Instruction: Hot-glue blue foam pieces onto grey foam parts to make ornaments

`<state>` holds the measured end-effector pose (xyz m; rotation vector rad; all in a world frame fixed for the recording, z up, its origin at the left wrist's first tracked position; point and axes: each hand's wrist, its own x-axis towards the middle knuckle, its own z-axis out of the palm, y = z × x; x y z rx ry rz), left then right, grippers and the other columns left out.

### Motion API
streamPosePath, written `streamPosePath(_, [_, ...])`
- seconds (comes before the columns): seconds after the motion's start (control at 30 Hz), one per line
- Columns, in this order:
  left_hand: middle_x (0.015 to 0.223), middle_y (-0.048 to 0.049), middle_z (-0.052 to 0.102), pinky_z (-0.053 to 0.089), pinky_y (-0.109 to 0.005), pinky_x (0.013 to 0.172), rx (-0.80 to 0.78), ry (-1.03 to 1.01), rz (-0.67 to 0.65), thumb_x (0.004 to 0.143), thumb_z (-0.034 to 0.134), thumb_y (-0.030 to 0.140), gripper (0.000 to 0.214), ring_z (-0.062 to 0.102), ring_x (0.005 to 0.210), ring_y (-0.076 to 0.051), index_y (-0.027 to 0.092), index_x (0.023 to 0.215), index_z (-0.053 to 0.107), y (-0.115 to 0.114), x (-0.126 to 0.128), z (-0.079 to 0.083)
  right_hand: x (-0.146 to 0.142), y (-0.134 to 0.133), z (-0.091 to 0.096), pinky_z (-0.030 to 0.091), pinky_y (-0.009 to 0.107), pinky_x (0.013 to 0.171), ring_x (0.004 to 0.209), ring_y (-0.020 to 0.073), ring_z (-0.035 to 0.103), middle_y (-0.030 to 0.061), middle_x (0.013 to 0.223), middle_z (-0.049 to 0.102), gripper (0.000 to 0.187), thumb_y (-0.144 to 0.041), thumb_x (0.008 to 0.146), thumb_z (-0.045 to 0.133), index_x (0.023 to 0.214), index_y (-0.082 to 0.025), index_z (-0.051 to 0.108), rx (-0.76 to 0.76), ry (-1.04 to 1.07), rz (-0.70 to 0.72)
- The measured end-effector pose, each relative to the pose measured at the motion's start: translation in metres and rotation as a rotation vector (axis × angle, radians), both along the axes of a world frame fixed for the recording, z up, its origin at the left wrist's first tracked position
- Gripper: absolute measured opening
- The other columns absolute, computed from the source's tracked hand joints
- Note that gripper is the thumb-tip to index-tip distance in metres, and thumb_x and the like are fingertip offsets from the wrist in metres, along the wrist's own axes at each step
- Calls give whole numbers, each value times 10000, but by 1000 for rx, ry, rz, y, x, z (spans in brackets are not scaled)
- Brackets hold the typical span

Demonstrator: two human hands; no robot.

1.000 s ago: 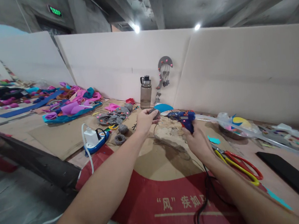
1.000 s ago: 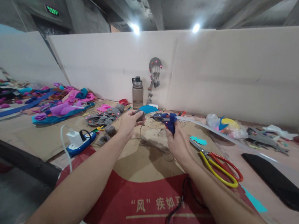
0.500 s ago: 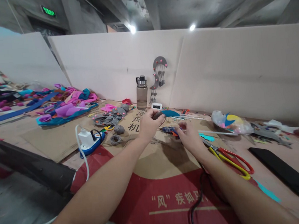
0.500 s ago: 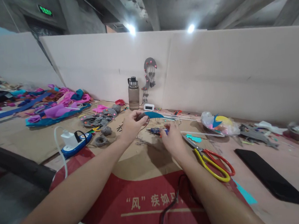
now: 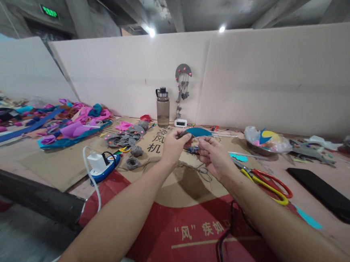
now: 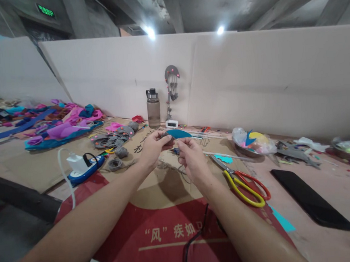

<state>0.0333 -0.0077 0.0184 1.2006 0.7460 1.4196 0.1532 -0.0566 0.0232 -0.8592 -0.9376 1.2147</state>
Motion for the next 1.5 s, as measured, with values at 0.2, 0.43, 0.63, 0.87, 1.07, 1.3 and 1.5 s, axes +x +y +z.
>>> streamPosePath(0.2, [715, -33, 662, 553, -257, 627, -161, -143, -162, 701, 728, 208, 161, 649, 640, -125, 137, 776, 604, -1, 2, 0, 1, 2, -2, 154, 209, 384, 427, 44, 251, -108, 542, 398, 374, -421, 581, 785, 759, -202, 539, -1, -95, -152])
streamPosePath(0.43, [715, -46, 676, 565, -277, 633, -202, -184, -210, 722, 691, 184, 109, 653, 620, -131, 124, 759, 607, -2, 2, 1, 3, 6, -6, 139, 222, 384, 405, 47, 224, -111, 492, 374, 339, -434, 591, 762, 753, -200, 578, -6, -154, -228])
streamPosePath(0.63, [692, -51, 662, 548, -255, 565, -245, -189, -306, 762, 656, 175, 79, 638, 573, -127, 115, 758, 606, 0, 1, 2, 3, 1, -2, 128, 215, 384, 420, 46, 229, -106, 506, 382, 331, -406, 572, 766, 705, -201, 543, 14, -124, -211])
streamPosePath(0.87, [696, -50, 665, 554, -237, 561, -278, -214, -406, 781, 665, 195, 96, 634, 585, -119, 118, 806, 612, 2, -1, 2, 6, -1, 0, 170, 191, 391, 453, 42, 309, -68, 591, 524, 324, -374, 561, 788, 706, -189, 565, 26, -108, -142])
streamPosePath(1.07, [691, -18, 633, 546, -199, 536, -259, -218, -514, 780, 699, 207, 148, 612, 575, -96, 138, 848, 587, 3, -2, 0, 7, -4, 5, 236, 189, 414, 510, 65, 456, -15, 674, 627, 323, -367, 567, 793, 777, -181, 632, -7, -136, -120])
streamPosePath(1.3, [750, -18, 620, 537, -223, 502, -200, -88, -366, 730, 781, 352, 330, 621, 618, -115, 153, 828, 537, 2, 6, -8, 11, -1, -3, 256, 200, 415, 469, 55, 387, -41, 622, 573, 254, -365, 610, 764, 701, -189, 604, 83, -212, -159])
streamPosePath(1.5, [814, -53, 642, 511, -219, 475, -93, 0, -363, 797, 626, 310, 177, 617, 678, -136, 148, 869, 614, -3, 8, -8, 15, 6, -14, 362, 223, 496, 554, 93, 471, -16, 709, 630, 252, -404, 683, 721, 797, -189, 655, 110, -346, -266])
